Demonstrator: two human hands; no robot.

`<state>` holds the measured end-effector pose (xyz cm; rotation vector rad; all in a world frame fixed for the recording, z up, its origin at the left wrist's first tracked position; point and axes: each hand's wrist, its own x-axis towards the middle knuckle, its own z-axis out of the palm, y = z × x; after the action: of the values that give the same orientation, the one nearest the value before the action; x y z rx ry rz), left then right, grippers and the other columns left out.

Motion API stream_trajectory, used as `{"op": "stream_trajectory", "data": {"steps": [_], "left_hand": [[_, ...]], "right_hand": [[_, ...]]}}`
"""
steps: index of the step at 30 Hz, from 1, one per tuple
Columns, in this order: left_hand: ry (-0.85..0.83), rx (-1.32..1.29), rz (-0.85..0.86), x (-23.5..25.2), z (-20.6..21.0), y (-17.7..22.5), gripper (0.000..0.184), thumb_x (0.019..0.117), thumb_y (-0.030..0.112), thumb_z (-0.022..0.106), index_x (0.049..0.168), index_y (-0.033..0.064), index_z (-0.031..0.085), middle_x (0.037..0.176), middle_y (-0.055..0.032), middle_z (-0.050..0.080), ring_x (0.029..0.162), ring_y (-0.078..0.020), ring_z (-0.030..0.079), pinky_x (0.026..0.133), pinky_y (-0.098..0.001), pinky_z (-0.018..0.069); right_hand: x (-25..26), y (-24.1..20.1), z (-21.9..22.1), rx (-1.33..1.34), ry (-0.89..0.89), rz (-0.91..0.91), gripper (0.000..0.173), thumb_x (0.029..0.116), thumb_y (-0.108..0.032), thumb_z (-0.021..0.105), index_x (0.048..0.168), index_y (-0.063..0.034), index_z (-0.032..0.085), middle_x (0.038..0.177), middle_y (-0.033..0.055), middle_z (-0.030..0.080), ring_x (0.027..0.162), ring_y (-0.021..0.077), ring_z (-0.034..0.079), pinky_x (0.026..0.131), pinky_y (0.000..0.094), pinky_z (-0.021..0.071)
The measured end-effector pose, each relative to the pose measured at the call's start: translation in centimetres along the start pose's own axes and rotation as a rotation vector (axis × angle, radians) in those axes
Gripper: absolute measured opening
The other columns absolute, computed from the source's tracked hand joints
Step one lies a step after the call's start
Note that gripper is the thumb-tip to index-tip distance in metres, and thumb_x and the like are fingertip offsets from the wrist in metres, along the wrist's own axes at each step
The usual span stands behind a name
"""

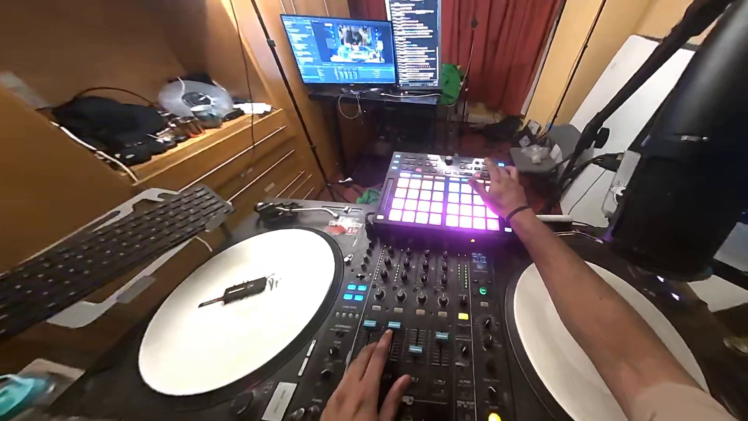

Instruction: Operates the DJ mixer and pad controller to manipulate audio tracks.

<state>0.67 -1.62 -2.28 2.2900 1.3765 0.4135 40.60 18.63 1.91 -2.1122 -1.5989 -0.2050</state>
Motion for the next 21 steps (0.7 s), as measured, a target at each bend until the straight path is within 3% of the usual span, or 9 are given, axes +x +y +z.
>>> {"op": "stream_trajectory", "data": {"steps": [2,4,6,9,11,15,19,21], "left_hand": [[-0.007,-0.012,0.009,-0.12,0.06,-0.3,0.064,0.0998,0.04,0.064,0.148,-0.0003,0.05,0.135,-0.0234,0.062,0.117,-0.0395,0.066,0.097,-0.0525,0.0553],[-0.01,-0.013,0.014,-0.12,0.0,-0.34,0.064,0.0997,0.039,0.064,0.148,-0.0005,0.05,0.134,-0.0237,0.063,0.117,-0.0396,0.066,0.097,-0.0527,0.0554],[-0.008,-0.003,0.013,-0.04,-0.1,-0.28,0.064,0.0998,0.039,0.064,0.148,0.0,0.05,0.134,-0.0233,0.063,0.116,-0.0389,0.066,0.097,-0.0527,0.0553],[-0.008,0.021,-0.001,-0.03,-0.07,0.04,0.065,0.1001,0.04,0.063,0.15,0.0009,0.049,0.134,-0.0234,0.063,0.115,-0.0395,0.067,0.096,-0.0539,0.0553],[-0.008,0.034,-0.003,0.03,-0.08,0.21,0.065,0.1,0.04,0.063,0.15,0.0014,0.049,0.134,-0.0222,0.063,0.116,-0.0382,0.067,0.096,-0.0532,0.0557],[0.0,0.034,0.012,-0.14,0.01,-0.09,0.065,0.0995,0.04,0.064,0.15,0.0015,0.049,0.134,-0.0215,0.063,0.115,-0.0378,0.067,0.095,-0.0526,0.0563],[-0.022,0.0,0.019,0.01,-0.3,-0.48,0.066,0.0995,0.039,0.064,0.15,0.0001,0.048,0.134,-0.0232,0.063,0.116,-0.0391,0.067,0.096,-0.0533,0.0557],[-0.039,-0.024,0.022,0.04,-0.49,-0.67,0.067,0.1001,0.039,0.064,0.15,-0.0017,0.047,0.135,-0.025,0.062,0.118,-0.04,0.066,0.099,-0.0535,0.0546]], "right_hand": [[-0.02,-0.13,-0.17,-0.013,0.025,0.005,0.082,0.0951,-0.074,0.045,0.155,-0.0175,0.045,0.149,0.0138,0.054,0.141,0.0429,0.044,0.1,0.0597,0.0506],[-0.05,-0.18,-0.21,-0.025,0.024,0.028,0.087,0.091,-0.079,0.045,0.157,-0.0223,0.043,0.158,0.0154,0.041,0.144,0.0439,0.038,0.098,0.0613,0.0513],[-0.04,-0.13,-0.3,-0.044,0.005,0.048,0.092,0.0875,-0.084,0.045,0.158,-0.0244,0.041,0.161,0.0148,0.036,0.145,0.0447,0.036,0.094,0.0628,0.0521],[0.28,-0.08,-0.34,-0.051,-0.09,0.085,0.089,0.0843,-0.086,0.047,0.142,-0.0195,0.06,0.165,0.0126,0.031,0.148,0.0442,0.032,0.094,0.0642,0.0516],[0.4,-0.05,-0.65,-0.031,-0.062,0.072,0.089,0.0855,-0.085,0.048,0.144,-0.018,0.059,0.164,0.0119,0.033,0.148,0.0438,0.032,0.098,0.0654,0.0485],[-0.16,-0.08,-0.53,-0.043,0.032,0.031,0.092,0.0882,-0.083,0.044,0.156,-0.0205,0.044,0.157,0.0098,0.045,0.145,0.041,0.038,0.1,0.065,0.0457],[0.21,-0.17,-0.18,-0.114,0.008,0.014,0.092,0.0851,-0.088,0.041,0.143,-0.0192,0.061,0.142,0.0096,0.061,0.14,0.0404,0.045,0.109,0.0645,0.0382],[0.46,-0.74,-0.69,-0.122,0.019,0.02,0.093,0.0851,-0.088,0.041,0.148,-0.0202,0.056,0.145,0.0147,0.057,0.141,0.0425,0.042,0.108,0.0656,0.0386]]}}
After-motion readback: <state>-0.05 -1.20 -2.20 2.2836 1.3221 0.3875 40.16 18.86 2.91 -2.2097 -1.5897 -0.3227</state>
